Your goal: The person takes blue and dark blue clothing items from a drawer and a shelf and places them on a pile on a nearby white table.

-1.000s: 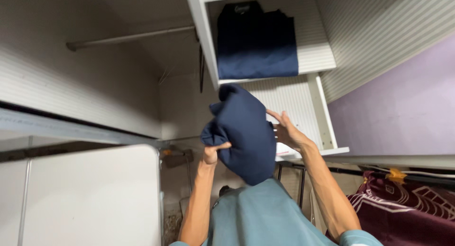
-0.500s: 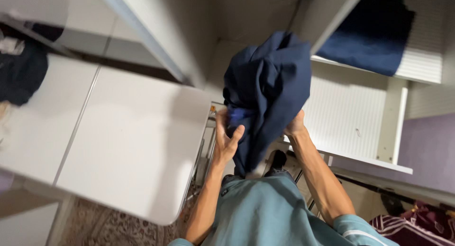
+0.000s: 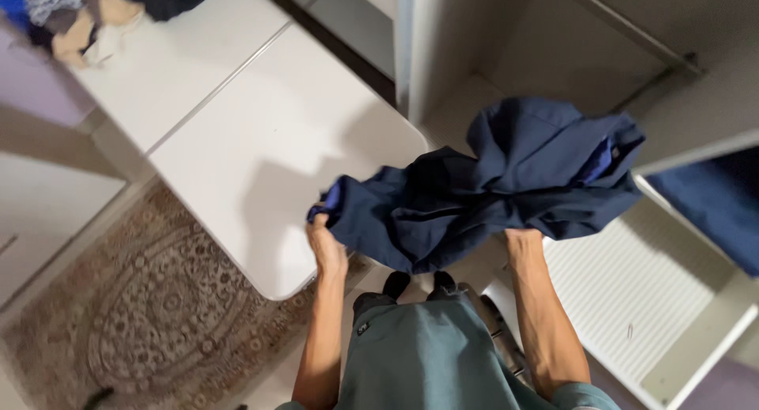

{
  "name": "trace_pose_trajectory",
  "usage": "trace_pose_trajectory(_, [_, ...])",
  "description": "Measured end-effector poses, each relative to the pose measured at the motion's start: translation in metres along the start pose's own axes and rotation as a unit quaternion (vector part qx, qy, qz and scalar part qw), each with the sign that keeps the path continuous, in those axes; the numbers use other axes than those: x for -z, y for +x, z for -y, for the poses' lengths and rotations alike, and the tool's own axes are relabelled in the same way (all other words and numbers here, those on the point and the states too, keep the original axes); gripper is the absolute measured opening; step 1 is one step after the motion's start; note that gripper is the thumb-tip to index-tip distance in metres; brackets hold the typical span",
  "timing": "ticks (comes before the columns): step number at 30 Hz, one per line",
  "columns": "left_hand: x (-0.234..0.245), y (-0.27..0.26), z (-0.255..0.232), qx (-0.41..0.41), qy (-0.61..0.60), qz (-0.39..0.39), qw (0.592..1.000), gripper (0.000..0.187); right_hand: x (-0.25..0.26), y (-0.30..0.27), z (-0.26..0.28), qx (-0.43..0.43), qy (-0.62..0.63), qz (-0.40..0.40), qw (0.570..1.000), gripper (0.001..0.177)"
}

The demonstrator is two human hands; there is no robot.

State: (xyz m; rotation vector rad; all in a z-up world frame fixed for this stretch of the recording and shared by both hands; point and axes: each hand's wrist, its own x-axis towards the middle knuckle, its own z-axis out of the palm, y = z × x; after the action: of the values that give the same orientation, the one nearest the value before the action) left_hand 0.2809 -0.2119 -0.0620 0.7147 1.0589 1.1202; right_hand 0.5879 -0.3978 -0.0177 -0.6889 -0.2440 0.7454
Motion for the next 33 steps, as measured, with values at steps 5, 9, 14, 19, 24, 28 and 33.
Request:
trace_pose_trajectory(5, [-0.016,-0.068,-0.051,-0.263,0.341,-0.073,0.9,0.057,-0.007,0.023,0.007,-0.041,-0.027,0.042,0.998,0.05])
trace_pose_trajectory(9, [-0.055,-0.122,-0.066,-0.162,0.315,0.105,0.929,0.089,-0.025,0.027,-0.016,-0.119,-0.055,0.097,0.987,0.049])
trace_pose_trajectory(14, [-0.063,-0.163,-0.058,-0.314,0.296,0.173,0.885,0.109,-0.064,0.02,-0.05,-0.184,-0.096,0.186,0.96,0.048])
trace_pose_trajectory(19, [-0.018,-0.207,-0.086,-0.198,0.219,0.1,0.95,0.116,-0.1,0.001,-0.075,-0.217,-0.239,0.341,0.883,0.046])
trace_pose_trajectory(24, [0.006,-0.22,-0.069,-0.2,0.4,-0.061,0.892,0.08,-0.108,-0.055,-0.1,-0.282,-0.412,0.491,0.714,0.045])
trace_pose_trajectory(28, [0.053,-0.214,-0.038,-0.22,0.29,-0.196,0.911,0.025,-0.128,-0.084,-0.117,-0.369,-0.273,0.535,0.709,0.047])
trace_pose_trajectory(33, [0.123,-0.217,-0.027,-0.211,0.141,-0.269,0.929,0.025,-0.174,-0.106,-0.124,-0.393,-0.123,0.629,0.659,0.08])
